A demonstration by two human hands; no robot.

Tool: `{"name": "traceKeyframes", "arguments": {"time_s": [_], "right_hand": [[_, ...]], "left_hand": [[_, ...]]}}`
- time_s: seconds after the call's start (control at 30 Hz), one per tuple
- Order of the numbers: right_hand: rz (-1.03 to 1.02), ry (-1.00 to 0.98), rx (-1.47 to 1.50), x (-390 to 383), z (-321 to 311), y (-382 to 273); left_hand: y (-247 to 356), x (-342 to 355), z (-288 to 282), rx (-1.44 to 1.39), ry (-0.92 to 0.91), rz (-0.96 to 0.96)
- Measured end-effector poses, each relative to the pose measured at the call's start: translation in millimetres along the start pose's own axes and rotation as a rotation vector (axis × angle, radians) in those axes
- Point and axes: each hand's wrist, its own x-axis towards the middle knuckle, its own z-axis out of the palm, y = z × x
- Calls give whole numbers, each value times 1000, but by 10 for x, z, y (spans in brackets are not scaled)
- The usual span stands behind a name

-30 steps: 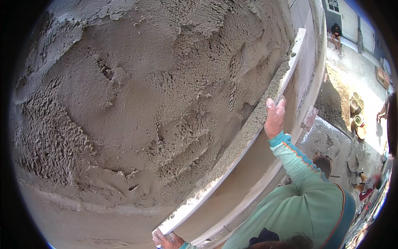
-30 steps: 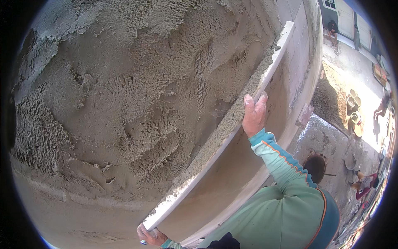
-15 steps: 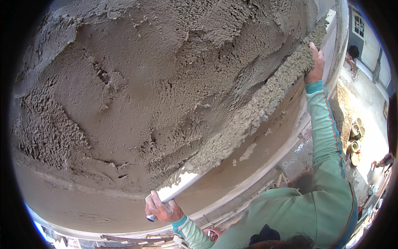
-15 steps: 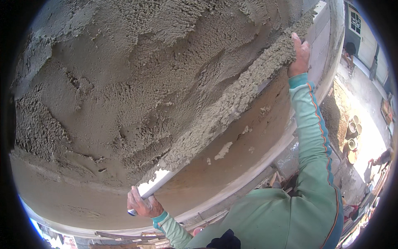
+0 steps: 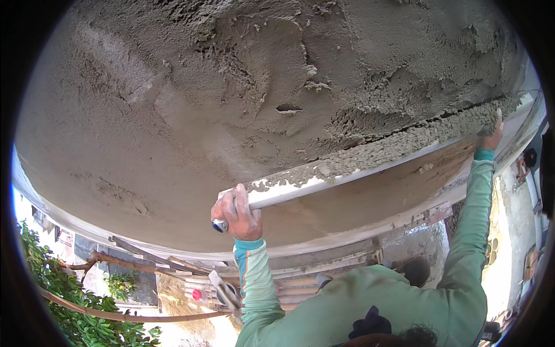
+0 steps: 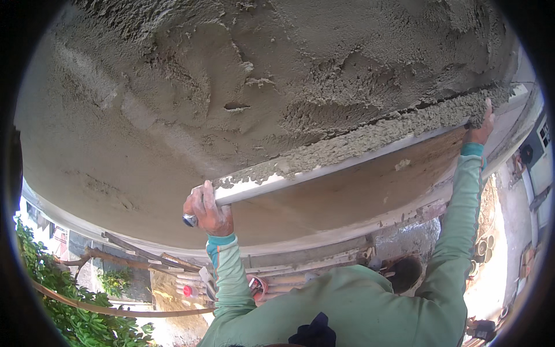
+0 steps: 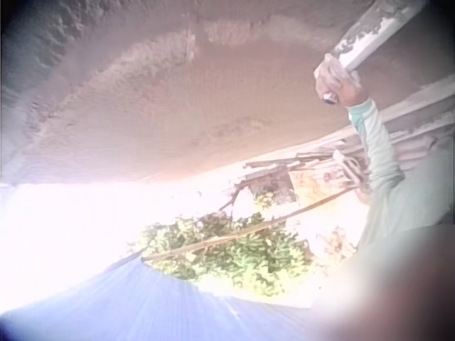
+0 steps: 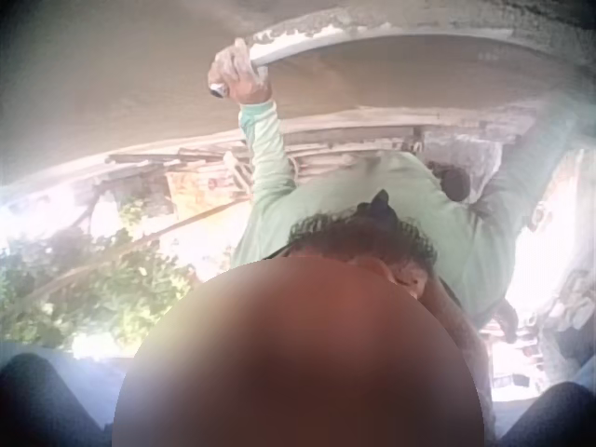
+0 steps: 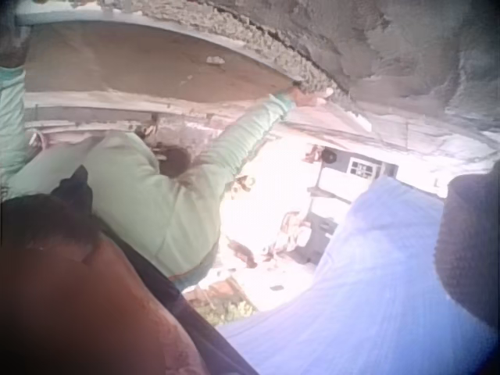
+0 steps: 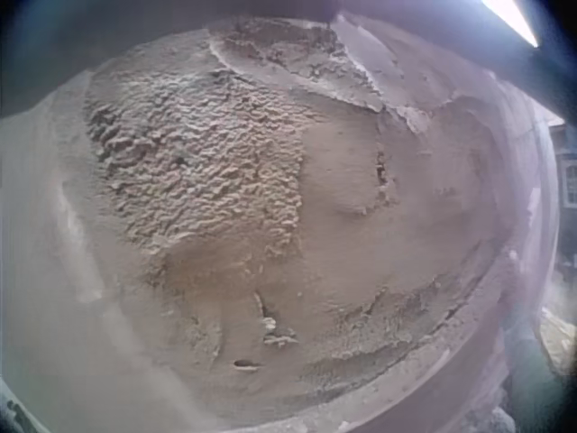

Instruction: The person applies and smooths wet cement on a curved wall using a long straightedge and a trowel. They repeatedly level the surface with the straightedge and fill gaps with the trowel, working on a large section of the wall.

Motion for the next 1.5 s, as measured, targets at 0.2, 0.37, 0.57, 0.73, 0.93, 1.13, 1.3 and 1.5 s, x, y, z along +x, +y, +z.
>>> {"name": "traceKeyframes", "arguments": {"time_s": [0.2, 0.37, 0.57, 0.73, 0.93, 1.13, 1.3, 1.5], "right_hand": [[-50, 88, -214, -1534, 675, -646], [-99, 248, -239, -1815, 929, -980], [-146, 202, -54, -1024, 720, -838], [-390, 190, -182, -336, 474, -732], [-321, 148, -45, 711, 101, -465], [-572, 120, -645, 2364, -304, 149], [-272, 140, -463, 3788, -728, 484], [-395, 137, -1093, 4220, -852, 33]], "left_hand": [[-1400, -334, -179, 154, -11, 115], [-1824, -180, -167, 52, 23, 246], [-1327, 72, -88, 59, 64, 163], [-823, 629, -110, 78, 142, 225], [-46, 1249, -183, 74, 169, 216], [587, 1942, -173, -21, 226, 208], [1243, 2494, -227, -52, 286, 276], [1557, 2697, -196, -149, 328, 232]]}}
